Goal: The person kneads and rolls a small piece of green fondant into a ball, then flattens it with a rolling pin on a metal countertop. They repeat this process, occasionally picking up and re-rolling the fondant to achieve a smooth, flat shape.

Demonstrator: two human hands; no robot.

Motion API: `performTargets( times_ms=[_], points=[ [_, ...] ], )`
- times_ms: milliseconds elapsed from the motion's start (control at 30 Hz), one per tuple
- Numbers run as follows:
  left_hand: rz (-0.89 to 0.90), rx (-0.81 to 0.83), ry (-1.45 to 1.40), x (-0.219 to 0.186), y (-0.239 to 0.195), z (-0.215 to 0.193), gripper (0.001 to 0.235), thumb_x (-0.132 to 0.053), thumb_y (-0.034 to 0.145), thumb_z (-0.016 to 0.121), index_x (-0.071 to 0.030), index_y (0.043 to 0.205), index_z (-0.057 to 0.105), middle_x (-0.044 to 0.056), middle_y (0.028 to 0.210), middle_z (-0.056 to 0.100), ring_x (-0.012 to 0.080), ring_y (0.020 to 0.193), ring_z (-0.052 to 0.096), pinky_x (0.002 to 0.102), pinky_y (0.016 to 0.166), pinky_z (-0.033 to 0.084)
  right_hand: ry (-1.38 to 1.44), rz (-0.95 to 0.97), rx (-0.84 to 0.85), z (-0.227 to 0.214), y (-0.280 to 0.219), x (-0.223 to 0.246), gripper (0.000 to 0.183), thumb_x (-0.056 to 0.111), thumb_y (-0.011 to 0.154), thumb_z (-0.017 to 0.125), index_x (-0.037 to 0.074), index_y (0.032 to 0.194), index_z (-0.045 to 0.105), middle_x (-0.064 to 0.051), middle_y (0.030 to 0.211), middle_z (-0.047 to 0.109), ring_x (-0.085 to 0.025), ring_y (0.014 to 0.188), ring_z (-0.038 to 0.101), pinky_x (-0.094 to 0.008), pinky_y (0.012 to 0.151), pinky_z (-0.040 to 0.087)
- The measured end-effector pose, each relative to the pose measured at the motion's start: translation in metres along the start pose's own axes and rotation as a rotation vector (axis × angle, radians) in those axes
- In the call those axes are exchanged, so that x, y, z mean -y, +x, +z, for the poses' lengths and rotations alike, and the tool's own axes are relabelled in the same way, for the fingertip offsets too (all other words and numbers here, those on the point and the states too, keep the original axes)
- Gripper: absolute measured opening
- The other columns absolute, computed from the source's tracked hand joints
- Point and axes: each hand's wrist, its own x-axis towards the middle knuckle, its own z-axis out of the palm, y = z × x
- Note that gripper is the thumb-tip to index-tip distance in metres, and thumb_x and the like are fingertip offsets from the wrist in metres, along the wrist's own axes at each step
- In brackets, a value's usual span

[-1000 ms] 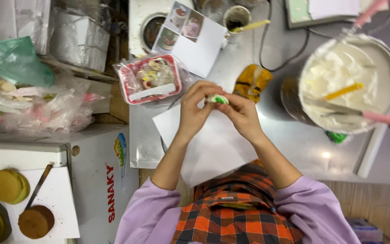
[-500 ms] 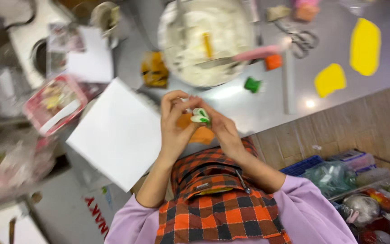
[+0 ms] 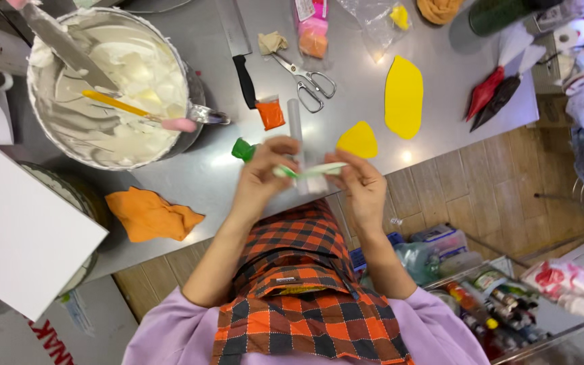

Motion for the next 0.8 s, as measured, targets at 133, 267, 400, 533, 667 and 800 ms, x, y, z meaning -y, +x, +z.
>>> performTargets(
  times_ms=[133, 267, 400, 533, 667, 800],
  points=[
    [-0.1, 0.003, 0.212, 0.006, 0.01, 0.039, 0.044, 0.0, 0.082, 0.079, -0.007, 0.124, 0.072, 0.004, 0.133, 0.057, 0.0186, 0.127, 0.056, 0.034, 0.108, 0.048, 0.077, -0.001, 0.051, 0.001, 0.008, 0.003, 0.041, 0.015, 0.106, 0.055, -0.005, 0.143, 0.054, -0.017, 0.143, 0.062, -0.025, 0.129, 0.064, -0.04, 0.109, 0.055],
    [-0.087, -0.246, 0.282, 0.016, 0.024, 0.045, 0.039, -0.004, 0.076, 0.082, -0.007, 0.113, 0.071, 0.001, 0.117, 0.056, 0.0142, 0.111, 0.059, 0.029, 0.094, 0.05, -0.084, 0.043, 0.194, 0.011, 0.012, 0.005, 0.045, 0.004, 0.1, 0.062, -0.003, 0.144, 0.053, -0.015, 0.141, 0.061, -0.021, 0.129, 0.062, -0.035, 0.11, 0.051],
    [-0.05, -0.37, 0.501, 0.025, 0.022, 0.033, 0.025, -0.007, 0.073, 0.088, -0.005, 0.095, 0.076, 0.001, 0.096, 0.061, 0.0129, 0.092, 0.061, 0.028, 0.086, 0.051, -0.18, 0.106, 0.305, 0.002, 0.034, 0.009, 0.042, -0.009, 0.091, 0.072, -0.008, 0.132, 0.064, -0.016, 0.121, 0.072, -0.019, 0.111, 0.07, -0.032, 0.099, 0.056],
    [-0.214, -0.377, 0.383, 0.025, 0.016, 0.018, 0.012, -0.015, 0.086, 0.084, -0.006, 0.092, 0.077, 0.001, 0.09, 0.067, 0.0128, 0.086, 0.062, 0.029, 0.083, 0.049, -0.26, 0.074, 0.35, -0.008, 0.058, 0.008, 0.027, -0.008, 0.094, 0.069, -0.008, 0.121, 0.069, -0.016, 0.11, 0.077, -0.021, 0.1, 0.075, -0.032, 0.093, 0.061],
    [-0.099, -0.403, 0.21, 0.018, 0.018, 0.014, 0.015, -0.02, 0.097, 0.074, -0.007, 0.104, 0.079, -0.002, 0.105, 0.065, 0.0109, 0.1, 0.06, 0.028, 0.091, 0.05, -0.108, 0.098, 0.215, -0.005, 0.082, 0.013, 0.018, -0.006, 0.1, 0.064, -0.008, 0.117, 0.069, -0.02, 0.103, 0.075, -0.027, 0.094, 0.076, -0.038, 0.087, 0.065],
    [-0.038, -0.462, 0.19, 0.003, 0.02, 0.023, 0.022, -0.016, 0.096, 0.075, -0.006, 0.115, 0.077, 0.0, 0.106, 0.069, 0.0123, 0.102, 0.064, 0.028, 0.094, 0.051, 0.345, 0.241, 0.144, 0.016, 0.086, 0.019, 0.027, 0.013, 0.105, 0.055, -0.005, 0.121, 0.067, -0.022, 0.117, 0.073, -0.028, 0.105, 0.074, -0.039, 0.091, 0.063]
  ],
)
